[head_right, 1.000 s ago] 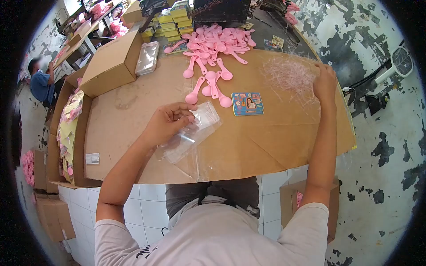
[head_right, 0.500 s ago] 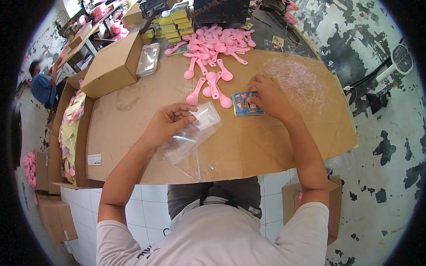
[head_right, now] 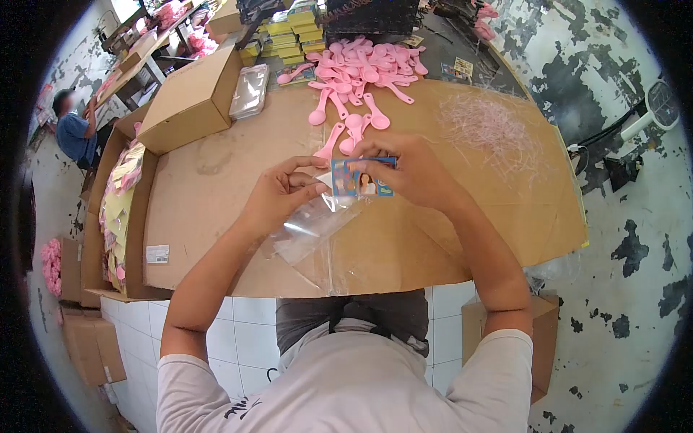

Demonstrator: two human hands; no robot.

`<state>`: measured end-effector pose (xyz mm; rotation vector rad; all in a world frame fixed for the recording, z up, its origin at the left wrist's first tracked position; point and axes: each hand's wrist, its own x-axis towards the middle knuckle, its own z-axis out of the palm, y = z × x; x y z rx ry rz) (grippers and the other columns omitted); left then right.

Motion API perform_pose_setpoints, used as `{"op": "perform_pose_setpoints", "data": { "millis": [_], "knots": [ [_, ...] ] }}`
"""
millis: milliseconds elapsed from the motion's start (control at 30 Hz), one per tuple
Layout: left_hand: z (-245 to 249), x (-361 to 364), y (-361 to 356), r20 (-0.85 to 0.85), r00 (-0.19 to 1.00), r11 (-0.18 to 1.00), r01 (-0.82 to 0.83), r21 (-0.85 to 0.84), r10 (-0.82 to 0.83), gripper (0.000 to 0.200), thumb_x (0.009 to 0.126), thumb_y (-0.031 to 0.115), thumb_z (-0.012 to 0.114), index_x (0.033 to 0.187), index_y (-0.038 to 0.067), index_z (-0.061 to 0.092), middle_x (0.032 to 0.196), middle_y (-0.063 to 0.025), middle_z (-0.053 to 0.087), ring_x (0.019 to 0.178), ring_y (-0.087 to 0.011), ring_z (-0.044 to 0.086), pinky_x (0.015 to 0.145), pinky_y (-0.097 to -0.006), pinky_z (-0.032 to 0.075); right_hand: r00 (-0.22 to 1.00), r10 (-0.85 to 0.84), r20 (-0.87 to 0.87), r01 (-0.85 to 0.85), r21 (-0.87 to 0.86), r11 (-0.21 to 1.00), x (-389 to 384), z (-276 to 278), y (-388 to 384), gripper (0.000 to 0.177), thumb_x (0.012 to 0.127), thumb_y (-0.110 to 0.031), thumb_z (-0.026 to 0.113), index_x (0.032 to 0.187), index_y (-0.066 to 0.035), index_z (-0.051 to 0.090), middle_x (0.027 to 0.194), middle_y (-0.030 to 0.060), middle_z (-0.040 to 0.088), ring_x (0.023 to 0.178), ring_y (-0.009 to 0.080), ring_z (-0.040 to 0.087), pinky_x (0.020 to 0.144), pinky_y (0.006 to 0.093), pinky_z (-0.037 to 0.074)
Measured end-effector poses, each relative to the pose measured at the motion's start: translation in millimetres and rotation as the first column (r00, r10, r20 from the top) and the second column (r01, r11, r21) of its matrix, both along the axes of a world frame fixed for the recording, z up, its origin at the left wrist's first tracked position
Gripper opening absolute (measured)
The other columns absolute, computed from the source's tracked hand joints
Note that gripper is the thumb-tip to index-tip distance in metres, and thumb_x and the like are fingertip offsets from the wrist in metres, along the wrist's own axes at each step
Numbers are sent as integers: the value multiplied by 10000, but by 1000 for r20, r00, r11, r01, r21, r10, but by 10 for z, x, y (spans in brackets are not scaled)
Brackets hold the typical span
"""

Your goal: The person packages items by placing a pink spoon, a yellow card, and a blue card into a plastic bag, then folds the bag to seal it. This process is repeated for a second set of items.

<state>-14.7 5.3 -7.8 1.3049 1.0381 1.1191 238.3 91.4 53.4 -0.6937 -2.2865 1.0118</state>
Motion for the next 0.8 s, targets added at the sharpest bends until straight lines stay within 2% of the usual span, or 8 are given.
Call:
{"op": "perform_pose_setpoints", "data": {
  "millis": [133,233,333,433,533,633,733,800],
  "knots": [
    [30,43,-59,30,999,998,42,-53,-40,432,962,17,706,1367,-24,560,1024,-116,766,906,-98,692,815,-260,546,986,71,149,-102,214,971,-90,-57,-35,208,919,-144,760,1073,-4,747,942,62,721,829,136,647,707,291,500],
    [64,90,-95,-1,998,998,62,-24,-62,444,969,22,699,1384,-25,547,1017,-112,765,891,-87,686,813,-245,536,993,107,46,-112,113,987,-229,-99,-142,230,943,-133,738,1130,-1,722,952,52,713,854,123,646,724,286,506],
    [56,112,-59,65,998,996,-17,89,12,468,973,30,697,1404,-25,524,999,-106,763,872,-76,679,785,-229,529,991,-90,-98,73,-160,984,-267,-167,-124,272,973,-126,706,1208,8,678,1005,55,714,869,121,651,740,280,514],
    [188,56,-80,47,990,990,-137,24,136,484,978,42,695,1418,-22,503,997,-103,760,868,-70,672,767,-218,524,976,-130,-176,74,-294,953,-179,-323,31,306,989,-111,680,1259,24,633,1038,54,698,890,118,651,756,272,519],
    [81,17,-28,44,994,991,-103,86,100,459,995,37,668,1414,-19,488,1039,-93,754,867,-84,690,772,-228,556,983,-73,-170,52,-125,991,-211,-417,-56,181,946,-153,711,1082,-32,716,903,53,703,761,106,625,670,296,503],
    [58,42,-44,4,997,995,-82,62,81,424,999,38,661,1394,-7,512,1014,-90,754,857,-81,688,751,-230,557,985,171,-25,-170,40,985,-246,-297,-106,183,950,-182,709,1050,-30,728,902,57,704,788,111,630,694,298,509],
    [38,41,-22,5,995,993,-104,53,104,383,1002,46,660,1362,-1,541,981,-71,752,832,-69,672,710,-228,542,996,89,7,-90,66,994,-177,-464,422,246,947,-242,711,1041,-16,734,912,86,708,814,146,645,726,328,521],
    [97,39,-31,-14,995,995,-101,-19,101,363,1001,47,663,1343,-6,554,978,-63,747,823,-59,659,682,-222,521,966,-239,93,238,28,971,-289,-133,521,250,931,-225,708,1043,-2,721,924,115,711,833,193,659,754,357,531]
  ]
}}
